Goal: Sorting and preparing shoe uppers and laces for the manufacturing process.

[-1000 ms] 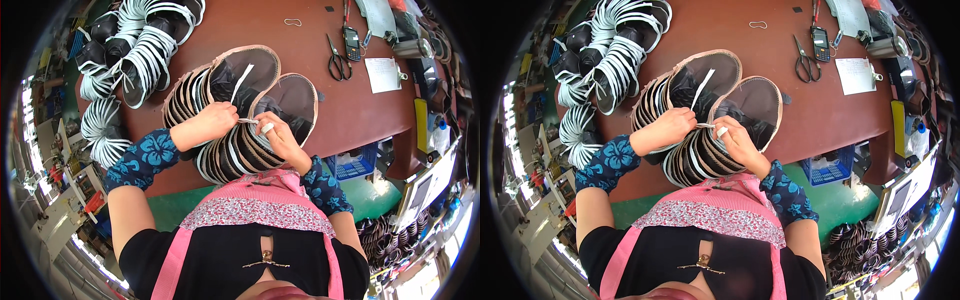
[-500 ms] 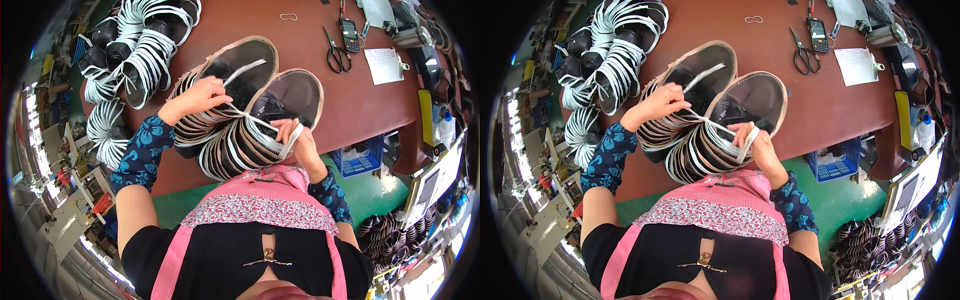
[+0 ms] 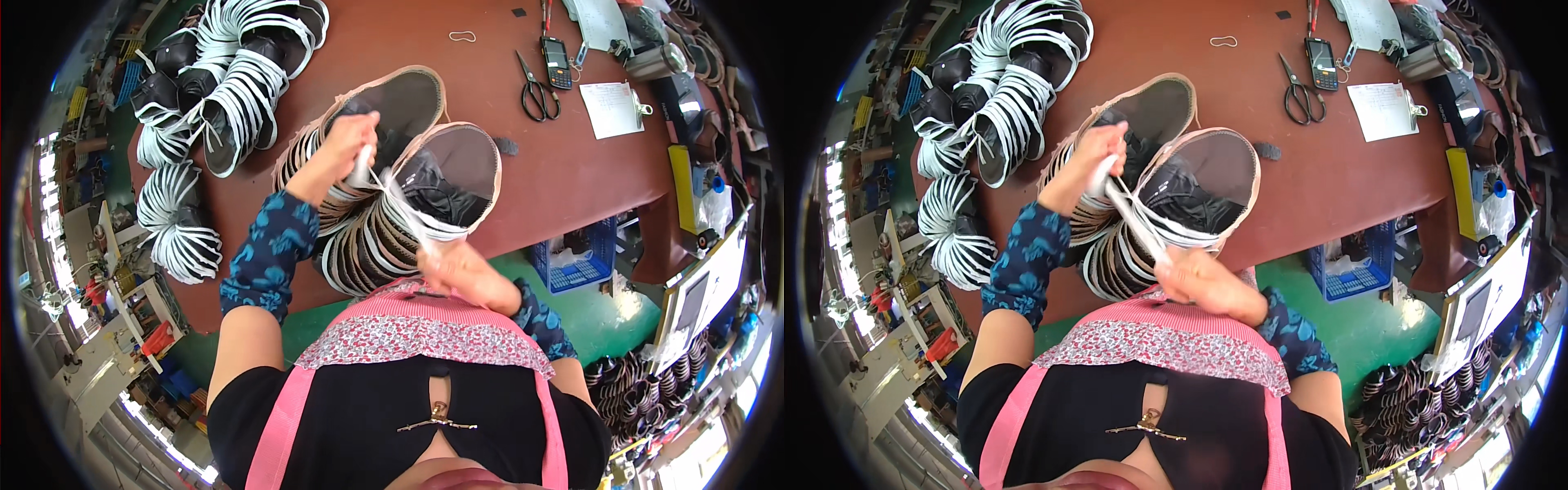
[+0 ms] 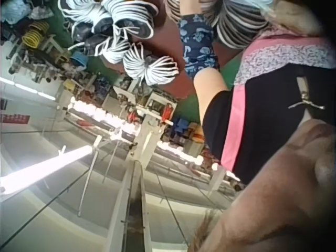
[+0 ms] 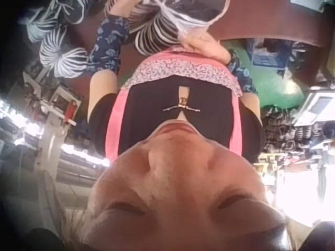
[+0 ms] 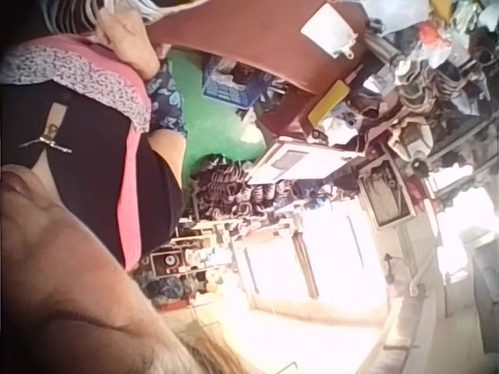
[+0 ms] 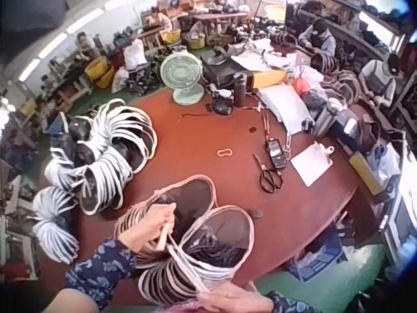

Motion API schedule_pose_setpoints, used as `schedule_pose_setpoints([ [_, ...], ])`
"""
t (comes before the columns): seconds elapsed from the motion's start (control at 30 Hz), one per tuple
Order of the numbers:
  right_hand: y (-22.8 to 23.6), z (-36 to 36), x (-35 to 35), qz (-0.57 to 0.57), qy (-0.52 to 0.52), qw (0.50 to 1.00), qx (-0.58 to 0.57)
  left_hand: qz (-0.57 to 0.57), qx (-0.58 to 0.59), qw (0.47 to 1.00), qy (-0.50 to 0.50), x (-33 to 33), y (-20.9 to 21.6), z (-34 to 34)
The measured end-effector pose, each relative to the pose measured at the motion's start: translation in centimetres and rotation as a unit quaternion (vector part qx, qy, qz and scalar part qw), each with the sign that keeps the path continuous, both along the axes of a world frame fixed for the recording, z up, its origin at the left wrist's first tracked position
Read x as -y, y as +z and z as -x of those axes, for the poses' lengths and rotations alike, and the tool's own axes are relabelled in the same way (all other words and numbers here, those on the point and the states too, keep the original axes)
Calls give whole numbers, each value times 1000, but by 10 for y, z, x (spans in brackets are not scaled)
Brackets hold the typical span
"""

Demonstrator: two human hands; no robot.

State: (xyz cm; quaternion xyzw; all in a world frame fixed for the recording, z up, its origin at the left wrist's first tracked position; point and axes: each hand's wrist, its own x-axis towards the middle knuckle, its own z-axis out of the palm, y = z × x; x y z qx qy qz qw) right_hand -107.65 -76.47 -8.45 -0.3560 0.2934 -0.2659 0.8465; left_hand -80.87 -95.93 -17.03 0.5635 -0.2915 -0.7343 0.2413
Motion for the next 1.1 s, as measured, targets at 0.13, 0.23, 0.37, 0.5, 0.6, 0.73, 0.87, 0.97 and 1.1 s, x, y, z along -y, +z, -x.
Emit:
schedule_pose_setpoints([
  [0.13, -14, 22, -44, 4, -37, 999, 19, -80, 73, 986, 129, -2, -75, -49],
  [0.23, -38, 34, -64, 19, -197, 976, 94, 33, 35, 992, 117, -11, -48, -30],
  [0.37, -26, 37, 14, -1, -306, 934, 185, 511, 158, 831, -151, -45, 5, -10],
  [0.5, -6, -5, 100, 110, -351, 928, 59, 518, 354, 649, -431, -72, 38, 17],
  [0.6, -35, -20, 93, 163, -253, 938, -175, 464, 301, 799, -236, -56, 38, 6],
  [0.73, -103, -73, 51, 121, -137, 976, -122, 298, 194, 920, -162, -58, 55, -11],
  [0.87, -89, -93, 51, 31, -119, 985, -117, 214, 82, 973, -31, -66, 64, -24],
  [0.97, -102, -99, 49, -63, -149, 984, -69, 239, -4, 970, 37, -78, 66, -42],
  [1.1, -116, -108, 46, 218, -95, 940, -243, 574, 182, 769, -213, -91, 107, -23],
])
